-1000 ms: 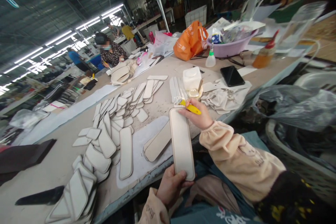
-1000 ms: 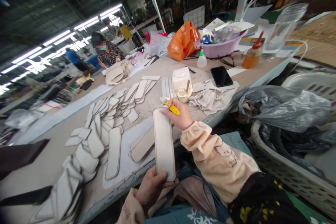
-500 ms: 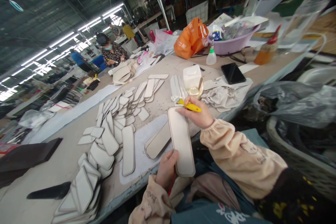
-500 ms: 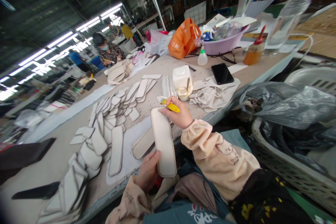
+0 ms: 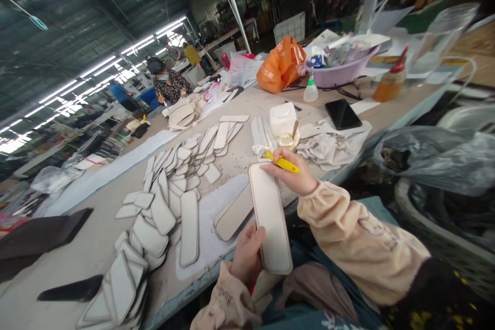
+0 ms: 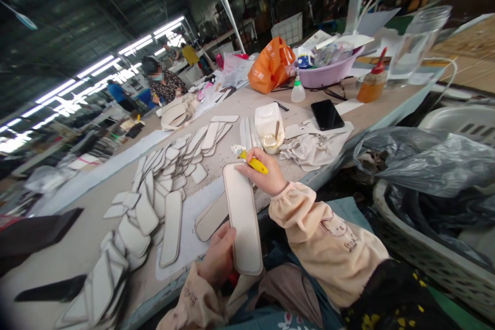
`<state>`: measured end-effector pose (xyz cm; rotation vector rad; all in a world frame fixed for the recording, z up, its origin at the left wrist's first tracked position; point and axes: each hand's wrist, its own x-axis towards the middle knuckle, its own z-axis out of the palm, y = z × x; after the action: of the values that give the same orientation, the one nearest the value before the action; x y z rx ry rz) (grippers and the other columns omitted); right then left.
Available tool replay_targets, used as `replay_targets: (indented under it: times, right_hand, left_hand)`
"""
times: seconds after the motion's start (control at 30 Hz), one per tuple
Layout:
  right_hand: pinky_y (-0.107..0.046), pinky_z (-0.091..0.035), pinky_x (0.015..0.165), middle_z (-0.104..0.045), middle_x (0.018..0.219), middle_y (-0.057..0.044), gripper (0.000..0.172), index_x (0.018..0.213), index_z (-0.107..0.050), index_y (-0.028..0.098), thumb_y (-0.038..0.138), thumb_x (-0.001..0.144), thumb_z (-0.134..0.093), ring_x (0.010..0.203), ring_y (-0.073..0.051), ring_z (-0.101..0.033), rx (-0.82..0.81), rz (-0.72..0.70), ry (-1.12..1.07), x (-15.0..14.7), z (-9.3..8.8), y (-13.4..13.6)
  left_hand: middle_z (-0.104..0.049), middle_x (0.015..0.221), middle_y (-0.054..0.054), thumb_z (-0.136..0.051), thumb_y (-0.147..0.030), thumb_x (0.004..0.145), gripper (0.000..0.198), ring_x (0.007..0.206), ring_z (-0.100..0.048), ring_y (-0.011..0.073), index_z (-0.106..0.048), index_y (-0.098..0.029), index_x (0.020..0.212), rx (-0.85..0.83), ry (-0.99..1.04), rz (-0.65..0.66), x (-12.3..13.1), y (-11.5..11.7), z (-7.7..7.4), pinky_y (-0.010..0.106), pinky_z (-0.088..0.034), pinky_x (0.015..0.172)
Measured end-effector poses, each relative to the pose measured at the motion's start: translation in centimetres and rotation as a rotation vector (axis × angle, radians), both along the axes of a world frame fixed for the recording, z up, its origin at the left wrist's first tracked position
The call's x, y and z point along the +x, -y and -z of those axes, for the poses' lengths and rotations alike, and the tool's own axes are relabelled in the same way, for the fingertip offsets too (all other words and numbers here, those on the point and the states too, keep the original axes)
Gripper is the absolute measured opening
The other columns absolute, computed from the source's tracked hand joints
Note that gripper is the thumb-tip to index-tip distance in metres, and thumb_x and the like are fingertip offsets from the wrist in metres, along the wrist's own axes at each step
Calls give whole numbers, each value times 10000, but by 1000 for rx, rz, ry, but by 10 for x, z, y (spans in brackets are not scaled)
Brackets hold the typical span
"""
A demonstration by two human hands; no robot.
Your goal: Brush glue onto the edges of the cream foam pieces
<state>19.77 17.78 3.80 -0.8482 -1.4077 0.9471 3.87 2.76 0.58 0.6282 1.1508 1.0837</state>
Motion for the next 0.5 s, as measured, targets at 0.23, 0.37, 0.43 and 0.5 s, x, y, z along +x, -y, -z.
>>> replay_targets:
  times: [0.23,0.37,0.43,0.5]
  right_hand:
    - [-245,-381,585,-477,697,51,317,820,-462,232,447,766,-689,619,-112,-440,-65,-8,1,-3,3,-1]
    - [-255,-400,567,-481,677,47,282,810,-467,235,426,786,-673,593,-118,-450,-28,-9,29,-6,9,1]
    - [-266,-436,590,-522,706,32,274,799,-473,236,418,787,-678,628,-134,-500,-26,16,28,-8,13,2]
    - [-276,-468,613,-566,754,16,263,816,-492,239,417,788,-684,670,-148,-548,-34,51,22,-9,16,0]
  left_hand:
    - [-722,774,52,-718,-423,751,344,691,-638,187,-734,-151,962,-25,-71,-29,-1,-14,-4,267,-469,626]
    - [-711,718,56,-743,-435,715,358,608,-606,175,-745,-130,902,-58,-56,-34,-1,-9,-3,272,-450,589]
    - [-705,693,67,-757,-434,695,365,584,-592,167,-747,-111,864,-63,-30,-39,-3,-7,-4,271,-444,579]
    - [-702,680,76,-769,-427,682,365,570,-587,158,-745,-98,837,-62,-10,-44,-9,-8,-7,266,-440,575]
